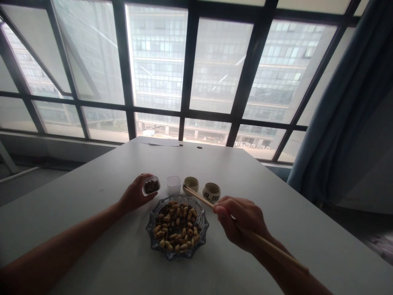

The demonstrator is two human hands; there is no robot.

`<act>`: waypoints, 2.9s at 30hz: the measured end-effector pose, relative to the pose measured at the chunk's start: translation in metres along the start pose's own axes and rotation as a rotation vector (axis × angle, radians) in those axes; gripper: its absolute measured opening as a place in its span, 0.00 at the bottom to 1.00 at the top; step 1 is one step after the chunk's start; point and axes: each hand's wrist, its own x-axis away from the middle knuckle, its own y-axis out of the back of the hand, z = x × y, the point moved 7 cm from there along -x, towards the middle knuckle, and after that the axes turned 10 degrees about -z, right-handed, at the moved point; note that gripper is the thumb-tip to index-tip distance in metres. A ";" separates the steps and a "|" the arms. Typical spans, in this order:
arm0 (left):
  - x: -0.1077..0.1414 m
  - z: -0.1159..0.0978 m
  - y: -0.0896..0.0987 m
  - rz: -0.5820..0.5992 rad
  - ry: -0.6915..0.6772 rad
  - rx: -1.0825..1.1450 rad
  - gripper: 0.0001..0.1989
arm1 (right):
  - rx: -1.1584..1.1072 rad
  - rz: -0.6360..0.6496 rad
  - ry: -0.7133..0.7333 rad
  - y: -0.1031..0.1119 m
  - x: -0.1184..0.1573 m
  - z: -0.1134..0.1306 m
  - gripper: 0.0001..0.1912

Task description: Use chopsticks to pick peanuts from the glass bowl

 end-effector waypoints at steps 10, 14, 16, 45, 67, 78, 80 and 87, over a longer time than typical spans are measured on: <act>0.002 0.023 -0.007 0.046 0.234 0.009 0.28 | -0.298 -0.402 -0.920 0.005 0.028 -0.078 0.24; 0.000 0.020 -0.005 0.070 0.158 -0.023 0.32 | -0.289 -0.359 -0.935 0.002 0.031 -0.083 0.25; -0.009 0.008 0.000 0.052 0.074 -0.070 0.36 | -0.277 -0.354 -0.906 0.002 0.031 -0.082 0.25; -0.052 -0.085 -0.039 0.325 -0.280 -0.036 0.39 | -0.112 -0.245 -0.591 -0.014 0.028 -0.067 0.21; -0.056 -0.066 -0.067 0.464 -0.101 -0.146 0.30 | -0.225 0.126 -0.863 -0.030 0.014 -0.062 0.31; -0.048 -0.050 -0.034 0.286 -0.127 -0.109 0.24 | -0.321 0.175 -0.943 -0.051 0.051 -0.068 0.28; -0.039 -0.042 -0.017 0.228 -0.141 -0.135 0.22 | -0.292 0.108 -0.885 -0.049 0.053 -0.072 0.26; -0.011 -0.017 0.014 0.066 -0.109 -0.166 0.20 | -0.372 0.066 -0.945 -0.049 0.052 -0.067 0.27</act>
